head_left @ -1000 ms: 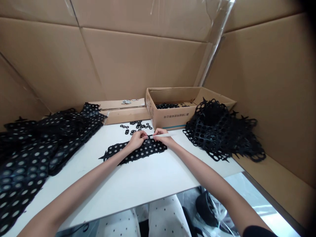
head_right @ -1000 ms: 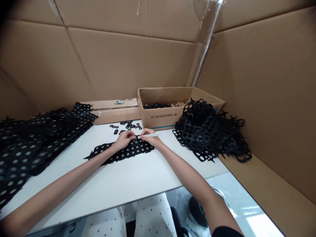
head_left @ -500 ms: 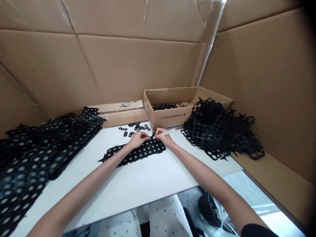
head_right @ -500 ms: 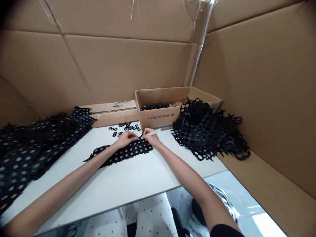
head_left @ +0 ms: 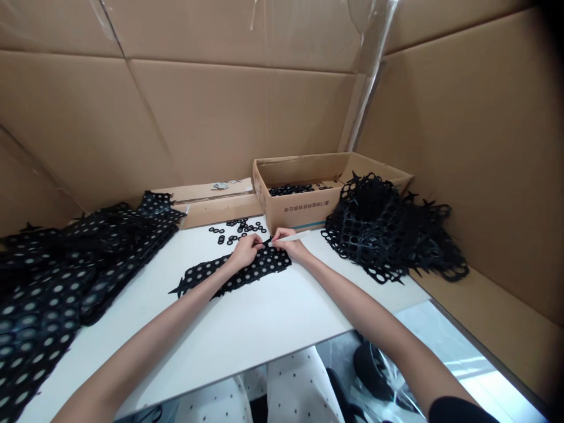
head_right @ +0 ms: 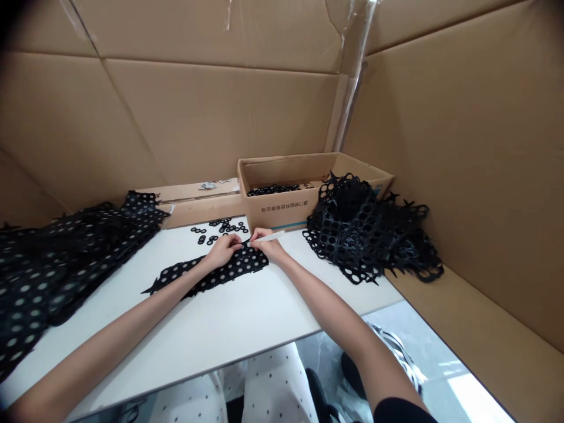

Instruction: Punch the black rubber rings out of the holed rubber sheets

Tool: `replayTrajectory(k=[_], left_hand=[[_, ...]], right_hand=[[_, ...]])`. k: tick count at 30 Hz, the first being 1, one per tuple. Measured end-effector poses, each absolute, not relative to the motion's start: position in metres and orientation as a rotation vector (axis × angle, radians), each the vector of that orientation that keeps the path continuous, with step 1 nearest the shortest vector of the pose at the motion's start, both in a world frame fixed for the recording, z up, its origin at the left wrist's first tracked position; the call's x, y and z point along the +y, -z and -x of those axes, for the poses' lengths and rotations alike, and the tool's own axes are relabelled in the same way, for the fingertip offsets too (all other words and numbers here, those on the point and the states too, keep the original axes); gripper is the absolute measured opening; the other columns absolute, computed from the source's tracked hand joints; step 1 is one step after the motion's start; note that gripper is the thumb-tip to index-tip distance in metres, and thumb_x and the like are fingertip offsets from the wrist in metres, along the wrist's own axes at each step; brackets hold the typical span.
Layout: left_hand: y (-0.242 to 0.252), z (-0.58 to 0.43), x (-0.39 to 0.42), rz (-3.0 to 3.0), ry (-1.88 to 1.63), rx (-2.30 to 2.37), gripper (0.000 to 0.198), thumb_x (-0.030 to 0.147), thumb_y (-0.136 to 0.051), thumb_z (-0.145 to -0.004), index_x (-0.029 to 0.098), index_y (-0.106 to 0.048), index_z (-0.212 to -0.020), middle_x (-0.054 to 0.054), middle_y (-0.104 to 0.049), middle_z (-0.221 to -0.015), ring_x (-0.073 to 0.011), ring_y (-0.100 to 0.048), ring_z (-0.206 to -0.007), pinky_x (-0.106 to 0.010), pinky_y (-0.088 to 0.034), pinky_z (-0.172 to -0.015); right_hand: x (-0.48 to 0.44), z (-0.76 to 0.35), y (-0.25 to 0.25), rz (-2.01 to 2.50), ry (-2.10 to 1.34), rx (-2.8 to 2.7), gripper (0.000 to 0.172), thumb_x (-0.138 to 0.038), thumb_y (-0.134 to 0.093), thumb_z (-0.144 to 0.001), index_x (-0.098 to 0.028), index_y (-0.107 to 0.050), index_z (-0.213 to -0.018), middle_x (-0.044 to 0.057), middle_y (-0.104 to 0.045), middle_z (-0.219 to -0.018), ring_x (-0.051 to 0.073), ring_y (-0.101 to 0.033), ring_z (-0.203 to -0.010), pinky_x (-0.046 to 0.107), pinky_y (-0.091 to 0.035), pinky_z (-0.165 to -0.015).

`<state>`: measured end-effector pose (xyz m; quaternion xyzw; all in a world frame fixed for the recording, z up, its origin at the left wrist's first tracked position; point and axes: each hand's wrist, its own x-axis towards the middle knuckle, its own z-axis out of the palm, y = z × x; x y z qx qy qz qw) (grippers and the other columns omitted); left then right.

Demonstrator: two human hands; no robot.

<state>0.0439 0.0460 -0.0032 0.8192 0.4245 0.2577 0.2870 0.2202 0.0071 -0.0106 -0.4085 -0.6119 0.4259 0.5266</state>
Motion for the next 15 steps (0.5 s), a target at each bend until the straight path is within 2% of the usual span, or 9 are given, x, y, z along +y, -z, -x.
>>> replayTrajectory(k=[15], left_hand=[[0.001, -0.042, 0.036, -2.207, -0.821, 1.159, 0.008, 0.019, -0.05, -0.075, 0.017, -0.058, -0.073, -0.002, -0.062, -0.074, -0.0161, -0.055, -0.073, -0.027, -0.04, -0.071]], right_hand=[[0.005, -0.219, 0.006, 1.061, -0.921, -1.654, 0.01, -0.023, -0.06, -0.067, -0.014, -0.059, -0.072, -0.001, -0.058, -0.067, 0.011, -0.052, -0.063, 0.019, -0.037, -0.058]])
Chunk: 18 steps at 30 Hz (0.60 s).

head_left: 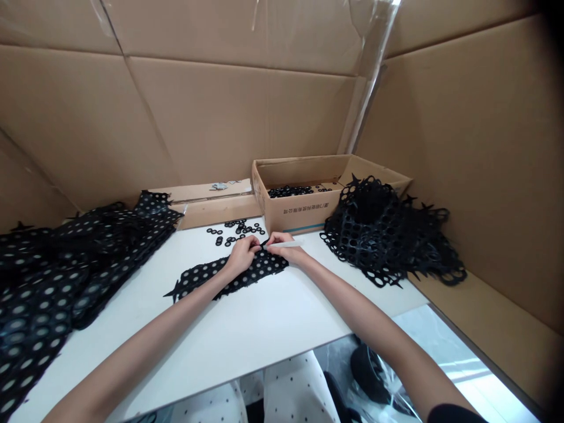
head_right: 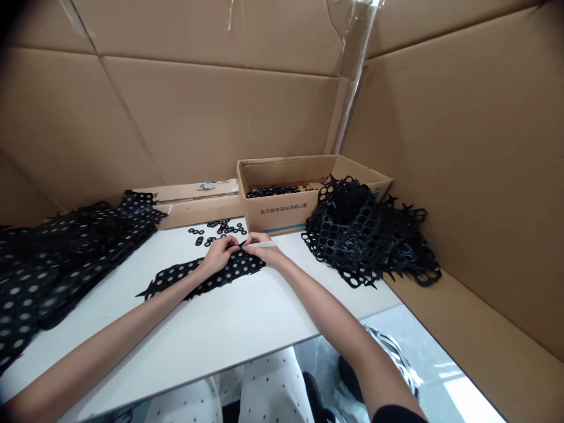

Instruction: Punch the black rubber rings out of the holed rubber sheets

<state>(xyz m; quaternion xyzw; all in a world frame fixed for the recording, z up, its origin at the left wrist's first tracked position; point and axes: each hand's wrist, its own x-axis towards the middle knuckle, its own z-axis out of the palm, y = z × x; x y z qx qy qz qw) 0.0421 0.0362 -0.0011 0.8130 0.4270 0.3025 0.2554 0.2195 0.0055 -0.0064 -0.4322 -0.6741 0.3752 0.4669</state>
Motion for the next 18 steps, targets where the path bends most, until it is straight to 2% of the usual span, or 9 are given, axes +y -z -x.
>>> replayTrajectory(k=[7, 12, 15, 18], left_hand=[[0.0, -0.045, 0.048, -2.105, -0.663, 1.245, 0.011, 0.023, -0.055, -0.07, 0.016, -0.062, -0.076, -0.004, -0.066, -0.073, -0.0178, -0.059, -0.072, -0.029, -0.044, -0.071], [-0.001, -0.051, 0.051, -2.136, -0.645, 1.103, 0.02, 0.023, -0.056, -0.07, 0.018, -0.066, -0.087, -0.004, -0.069, -0.089, -0.0185, -0.061, -0.086, -0.029, -0.044, -0.082], [-0.003, -0.06, 0.051, -2.107, -0.629, 1.138, 0.019, 0.03, -0.061, -0.069, 0.017, -0.067, -0.082, -0.004, -0.069, -0.084, -0.0191, -0.062, -0.081, -0.029, -0.045, -0.079], [-0.003, -0.068, 0.055, -2.011, -0.65, 1.229, 0.014, 0.027, -0.064, -0.066, 0.015, -0.066, -0.075, -0.005, -0.068, -0.075, -0.0179, -0.062, -0.073, -0.028, -0.046, -0.073]], right_hand=[[0.012, -0.243, -0.006, 1.026, -1.047, -1.428, 0.007, -0.018, -0.058, -0.062, -0.014, -0.053, -0.063, -0.003, -0.052, -0.046, 0.008, -0.043, -0.041, 0.017, -0.028, -0.041], [0.015, -0.249, 0.0, 1.059, -1.055, -1.476, 0.006, -0.017, -0.058, -0.061, -0.013, -0.055, -0.063, -0.002, -0.053, -0.046, 0.007, -0.042, -0.04, 0.016, -0.029, -0.039], [0.015, -0.248, 0.002, 1.099, -1.036, -1.499, 0.007, -0.018, -0.059, -0.06, -0.013, -0.055, -0.062, -0.002, -0.053, -0.047, 0.008, -0.043, -0.041, 0.016, -0.031, -0.04], [0.015, -0.249, 0.001, 1.089, -1.038, -1.517, 0.009, -0.02, -0.06, -0.061, -0.013, -0.055, -0.064, -0.002, -0.053, -0.047, 0.007, -0.043, -0.04, 0.016, -0.032, -0.04]])
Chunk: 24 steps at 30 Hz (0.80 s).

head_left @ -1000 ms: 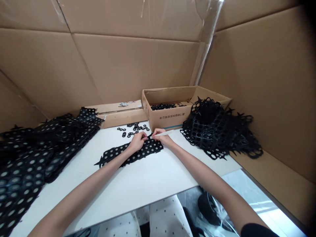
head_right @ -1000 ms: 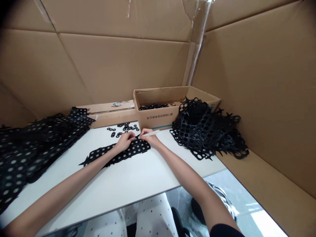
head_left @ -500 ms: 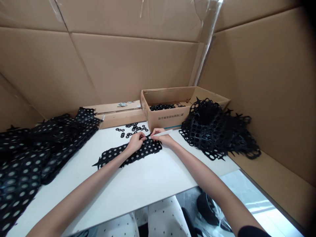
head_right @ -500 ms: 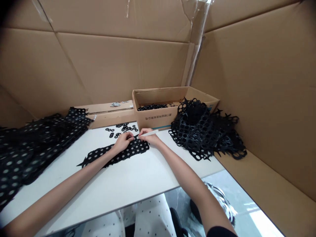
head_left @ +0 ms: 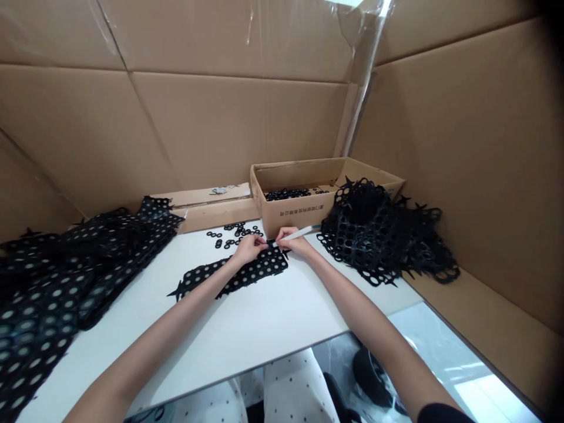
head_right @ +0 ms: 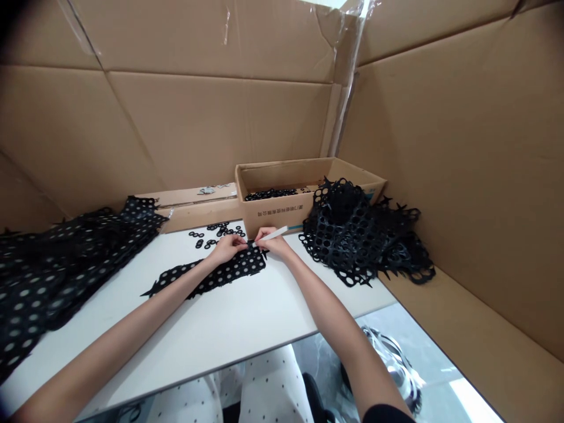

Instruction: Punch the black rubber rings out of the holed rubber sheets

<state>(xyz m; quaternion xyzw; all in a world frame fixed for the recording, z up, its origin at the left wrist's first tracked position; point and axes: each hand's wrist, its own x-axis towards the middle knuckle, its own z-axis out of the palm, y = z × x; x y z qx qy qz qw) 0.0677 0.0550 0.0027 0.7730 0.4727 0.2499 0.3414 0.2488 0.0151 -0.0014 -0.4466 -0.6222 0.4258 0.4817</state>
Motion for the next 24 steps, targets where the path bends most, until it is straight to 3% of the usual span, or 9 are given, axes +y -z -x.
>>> replayTrajectory(k=[7, 24], left_hand=[[0.004, -0.072, 0.063, -1.997, -0.678, 1.224, 0.007, 0.021, -0.063, -0.065, 0.015, -0.064, -0.067, -0.002, -0.065, -0.064, -0.0158, -0.059, -0.065, -0.026, -0.044, -0.067], [0.003, -0.065, 0.044, -2.004, -0.827, 1.156, 0.008, 0.02, -0.055, -0.069, 0.015, -0.061, -0.069, 0.0, -0.061, -0.063, -0.0139, -0.055, -0.063, -0.025, -0.04, -0.065]], right_hand=[[0.017, -0.251, 0.003, 1.05, -1.011, -1.593, 0.013, -0.023, -0.063, -0.062, -0.013, -0.056, -0.066, -0.002, -0.055, -0.049, 0.008, -0.045, -0.042, 0.017, -0.034, -0.042], [0.012, -0.241, 0.003, 1.048, -0.952, -1.679, 0.011, -0.022, -0.063, -0.066, -0.013, -0.059, -0.07, -0.001, -0.057, -0.059, 0.01, -0.051, -0.052, 0.017, -0.036, -0.048]])
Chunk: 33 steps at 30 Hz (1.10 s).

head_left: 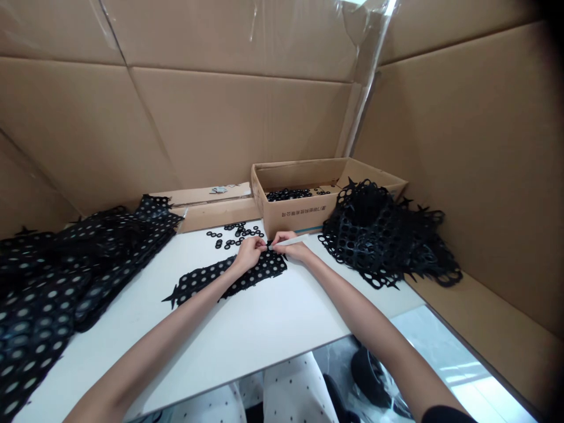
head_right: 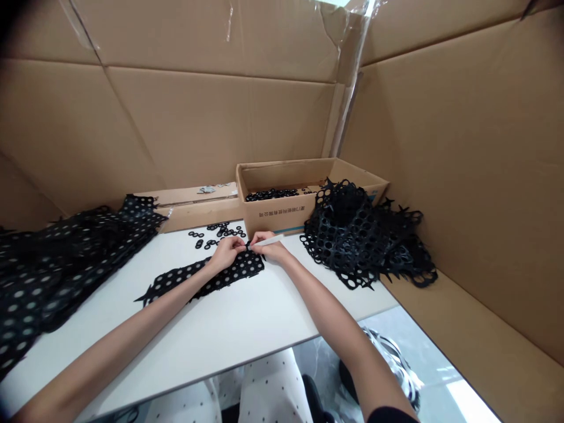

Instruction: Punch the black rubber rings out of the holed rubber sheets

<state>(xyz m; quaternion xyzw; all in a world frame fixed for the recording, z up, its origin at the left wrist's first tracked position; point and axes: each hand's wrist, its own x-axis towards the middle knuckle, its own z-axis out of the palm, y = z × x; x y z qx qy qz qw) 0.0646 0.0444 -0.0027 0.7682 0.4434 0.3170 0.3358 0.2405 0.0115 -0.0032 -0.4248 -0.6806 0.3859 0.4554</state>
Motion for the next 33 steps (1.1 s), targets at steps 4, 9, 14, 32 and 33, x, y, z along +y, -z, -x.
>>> replayTrajectory(k=[4, 9, 14, 32, 33], left_hand=[[-0.001, -0.063, 0.043, -1.943, -0.867, 1.155, 0.008, 0.021, -0.056, -0.068, 0.014, -0.061, -0.068, -0.001, -0.061, -0.064, -0.0136, -0.056, -0.063, -0.025, -0.04, -0.065], [-0.004, -0.06, 0.046, -1.895, -0.876, 1.198, 0.009, 0.021, -0.057, -0.067, 0.014, -0.062, -0.068, -0.001, -0.062, -0.063, -0.0133, -0.055, -0.062, -0.025, -0.041, -0.063], [-0.006, -0.063, 0.053, -1.817, -0.756, 1.198, 0.013, 0.025, -0.059, -0.067, 0.013, -0.064, -0.072, -0.002, -0.063, -0.061, -0.0137, -0.055, -0.058, -0.025, -0.042, -0.061], [0.005, -0.083, 0.056, -1.933, -0.822, 1.06, 0.022, 0.032, -0.062, -0.066, 0.014, -0.067, -0.077, -0.004, -0.068, -0.072, -0.0164, -0.06, -0.068, -0.027, -0.046, -0.071], [0.005, -0.084, 0.057, -1.922, -0.832, 1.076, 0.022, 0.032, -0.063, -0.065, 0.014, -0.067, -0.077, -0.004, -0.068, -0.071, -0.0163, -0.06, -0.068, -0.027, -0.046, -0.071]], right_hand=[[0.008, -0.236, -0.001, 1.033, -0.981, -1.613, 0.015, -0.025, -0.064, -0.066, -0.012, -0.059, -0.071, -0.001, -0.056, -0.056, 0.01, -0.05, -0.049, 0.018, -0.037, -0.047], [0.006, -0.236, -0.005, 1.03, -1.005, -1.604, 0.019, -0.029, -0.065, -0.066, -0.013, -0.058, -0.073, 0.0, -0.058, -0.059, 0.011, -0.053, -0.052, 0.019, -0.04, -0.049], [0.007, -0.247, -0.013, 1.058, -1.068, -1.582, 0.015, -0.024, -0.064, -0.065, -0.012, -0.059, -0.073, 0.0, -0.059, -0.056, 0.01, -0.051, -0.049, 0.018, -0.037, -0.046], [0.007, -0.266, -0.022, 1.125, -0.919, -1.661, 0.006, -0.017, -0.058, -0.061, -0.012, -0.057, -0.064, -0.002, -0.054, -0.049, 0.008, -0.046, -0.043, 0.016, -0.032, -0.04], [0.007, -0.266, -0.021, 1.121, -0.914, -1.664, 0.006, -0.017, -0.058, -0.061, -0.012, -0.057, -0.065, -0.002, -0.054, -0.049, 0.008, -0.046, -0.043, 0.016, -0.032, -0.04]])
